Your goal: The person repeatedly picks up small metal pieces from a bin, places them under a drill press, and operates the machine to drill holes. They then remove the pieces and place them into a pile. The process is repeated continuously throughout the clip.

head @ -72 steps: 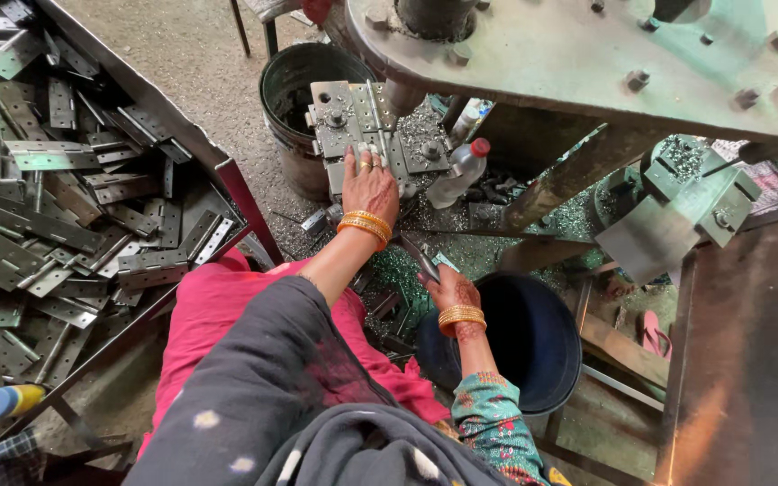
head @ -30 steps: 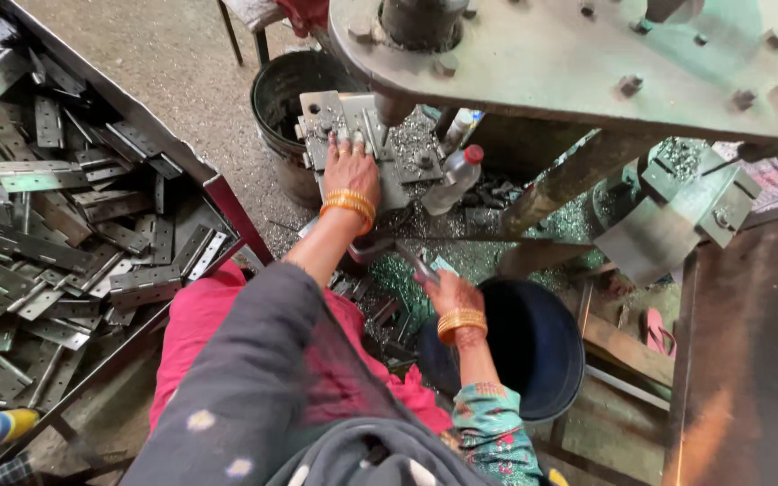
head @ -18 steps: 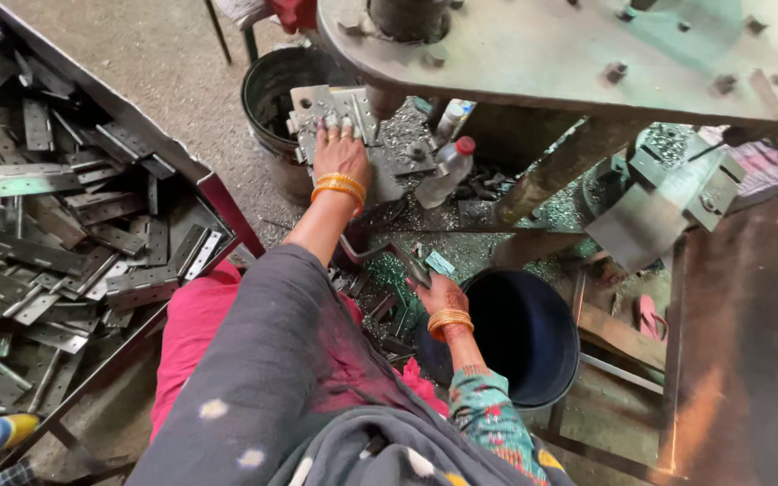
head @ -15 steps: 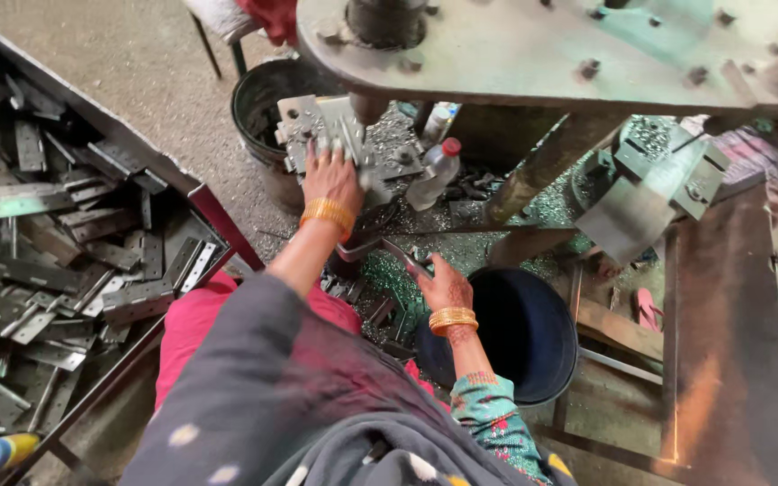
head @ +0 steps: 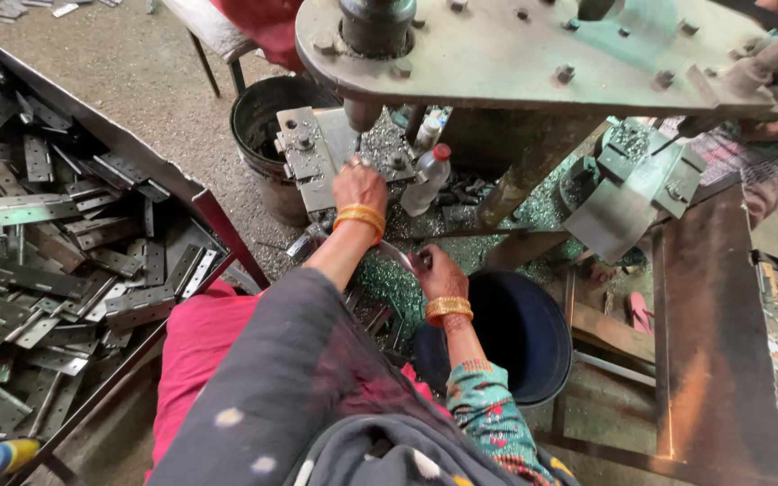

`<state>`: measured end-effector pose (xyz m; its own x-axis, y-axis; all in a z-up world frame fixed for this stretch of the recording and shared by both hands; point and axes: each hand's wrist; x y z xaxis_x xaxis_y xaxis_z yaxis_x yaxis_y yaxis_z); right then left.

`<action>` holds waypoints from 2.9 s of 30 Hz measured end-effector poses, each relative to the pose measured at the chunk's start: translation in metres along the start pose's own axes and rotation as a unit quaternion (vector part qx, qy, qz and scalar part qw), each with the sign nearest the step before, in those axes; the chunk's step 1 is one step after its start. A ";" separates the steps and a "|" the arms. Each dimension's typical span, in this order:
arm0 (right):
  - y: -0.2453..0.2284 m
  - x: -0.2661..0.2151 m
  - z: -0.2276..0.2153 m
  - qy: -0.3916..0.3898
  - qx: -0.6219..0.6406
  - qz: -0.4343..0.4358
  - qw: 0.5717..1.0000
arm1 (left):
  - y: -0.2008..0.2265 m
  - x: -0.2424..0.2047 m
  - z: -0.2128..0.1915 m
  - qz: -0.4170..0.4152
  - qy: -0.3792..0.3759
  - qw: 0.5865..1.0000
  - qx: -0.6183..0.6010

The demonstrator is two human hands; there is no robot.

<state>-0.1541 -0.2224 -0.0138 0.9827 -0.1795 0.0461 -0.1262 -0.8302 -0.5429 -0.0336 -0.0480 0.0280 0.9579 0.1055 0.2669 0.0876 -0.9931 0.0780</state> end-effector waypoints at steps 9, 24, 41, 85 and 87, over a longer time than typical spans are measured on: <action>-0.026 0.009 -0.018 -0.015 -0.024 -0.026 0.999 | -0.033 -0.038 -0.009 0.099 0.012 0.995 -0.003; 0.051 -0.018 0.069 -0.101 -0.045 -0.012 0.994 | -0.033 -0.027 0.023 0.038 0.058 0.997 -0.030; 0.064 0.007 0.069 -0.140 -0.115 0.012 0.983 | -0.049 0.008 0.028 0.065 0.029 0.997 -0.026; 0.062 -0.009 0.071 -0.056 -0.176 -0.050 0.982 | -0.422 -0.220 0.078 -0.153 -0.032 0.970 0.187; 0.071 -0.014 0.068 -0.031 -0.215 -0.054 0.975 | -0.422 -0.230 0.083 -0.162 -0.048 0.966 0.197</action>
<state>-0.1672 -0.2428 -0.1102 0.9980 -0.0584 0.0252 -0.0545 -0.9892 -0.1361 -0.2681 0.3424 -0.1458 0.8818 0.4277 0.1986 0.4665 -0.8529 -0.2345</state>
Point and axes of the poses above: each hand's wrist, its own x-axis towards the middle knuckle, its own z-axis out of the palm, y = z × x, and after that the axes turned 9 degrees about y, right-handed
